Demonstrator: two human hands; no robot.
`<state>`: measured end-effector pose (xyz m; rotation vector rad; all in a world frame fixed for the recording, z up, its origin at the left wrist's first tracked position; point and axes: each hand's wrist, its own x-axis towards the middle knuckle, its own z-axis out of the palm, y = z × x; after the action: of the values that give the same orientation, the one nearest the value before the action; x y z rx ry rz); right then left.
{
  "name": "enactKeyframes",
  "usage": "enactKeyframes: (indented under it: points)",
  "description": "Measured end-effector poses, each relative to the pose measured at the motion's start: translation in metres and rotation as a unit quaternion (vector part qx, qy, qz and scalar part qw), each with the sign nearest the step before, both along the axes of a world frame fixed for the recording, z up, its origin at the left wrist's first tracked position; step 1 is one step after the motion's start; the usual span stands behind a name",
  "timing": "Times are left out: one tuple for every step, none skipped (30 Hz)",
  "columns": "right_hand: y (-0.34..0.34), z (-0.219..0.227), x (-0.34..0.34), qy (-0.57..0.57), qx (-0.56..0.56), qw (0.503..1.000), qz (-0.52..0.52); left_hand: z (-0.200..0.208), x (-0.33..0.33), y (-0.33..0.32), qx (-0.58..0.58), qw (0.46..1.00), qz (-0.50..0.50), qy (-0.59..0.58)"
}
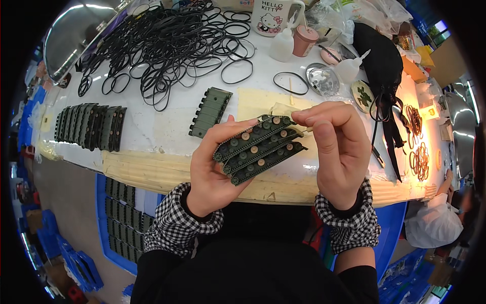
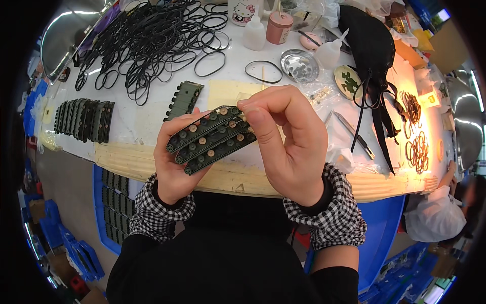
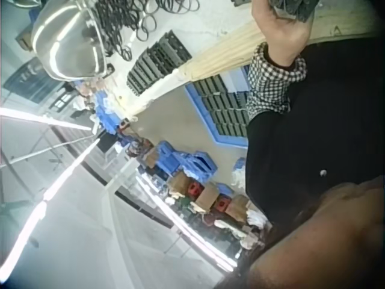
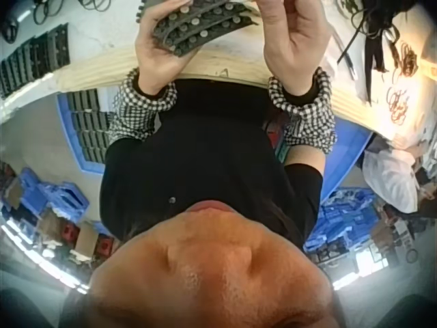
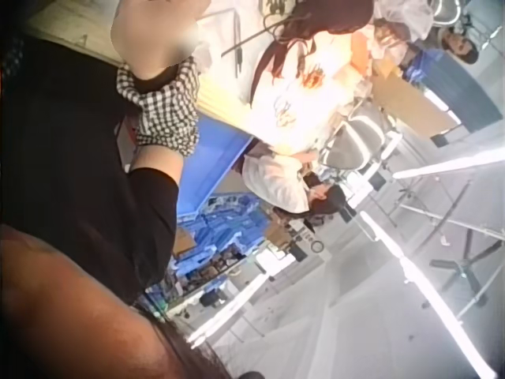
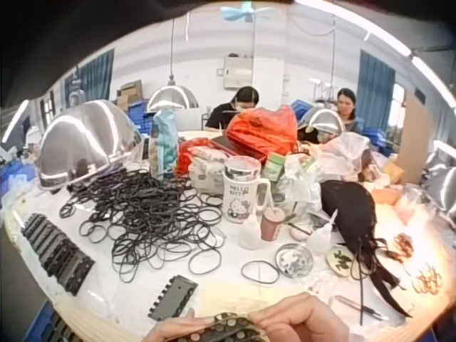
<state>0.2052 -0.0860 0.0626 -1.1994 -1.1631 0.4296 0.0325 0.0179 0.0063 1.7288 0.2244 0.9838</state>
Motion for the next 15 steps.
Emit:
enactKeyframes:
  points:
    - [0.0012,-0.0017,-0.0008,-0.005,0.006,1.0,-0.004,0.0001,0.0,0.0,0.001,1.0,0.0,0.002]
    - [0.0019,-0.0028,-0.0011,-0.01,0.011,1.0,-0.007,0.0005,0.0,0.0001,0.001,1.0,-0.001,0.003]
    - [0.0021,-0.0032,-0.0008,-0.025,0.009,1.0,-0.011,0.001,-0.0004,-0.0001,0.002,1.0,-0.001,0.005]
    - [0.0021,-0.0035,-0.0001,-0.04,0.007,0.999,-0.015,0.0007,-0.0004,-0.0002,0.002,1.0,0.001,0.005]
    - [0.0023,-0.0036,0.0001,-0.055,0.004,0.998,-0.019,0.0002,0.0,-0.0002,0.002,1.0,0.003,0.004]
    - [0.0024,-0.0037,0.0,-0.055,0.006,0.998,-0.021,-0.0001,0.0005,-0.0003,0.002,1.0,0.003,0.003]
    - [0.0027,-0.0037,-0.0004,-0.056,0.007,0.998,-0.023,-0.0001,0.0006,-0.0003,0.003,1.0,0.004,0.003]
    - [0.0029,-0.0037,-0.0007,-0.056,0.009,0.998,-0.025,-0.0001,0.0007,-0.0004,0.003,1.0,0.004,0.002]
    - [0.0031,-0.004,-0.0009,-0.058,0.01,0.998,-0.028,-0.0003,0.001,-0.0003,0.003,1.0,0.004,0.0]
    - [0.0033,-0.0044,-0.0011,-0.059,0.012,0.998,-0.031,-0.0009,0.0013,-0.0001,0.004,1.0,0.004,0.0]
    - [0.0034,-0.0047,-0.0012,-0.061,0.013,0.998,-0.033,-0.0018,0.0015,0.0002,0.004,1.0,0.003,0.0]
    - [0.0038,-0.0046,-0.0014,-0.062,0.013,0.997,-0.034,-0.0019,0.0011,0.0003,0.005,1.0,0.004,0.001]
    - [0.0041,-0.0045,-0.0016,-0.063,0.013,0.997,-0.035,-0.0017,0.0007,0.0003,0.006,1.0,0.006,0.002]
    - [0.0045,-0.0045,-0.0018,-0.064,0.013,0.997,-0.036,-0.0014,0.0003,0.0004,0.006,1.0,0.008,0.003]
    - [0.0045,-0.0046,-0.0018,-0.067,0.013,0.997,-0.038,-0.0015,0.0002,0.0003,0.006,1.0,0.009,0.004]
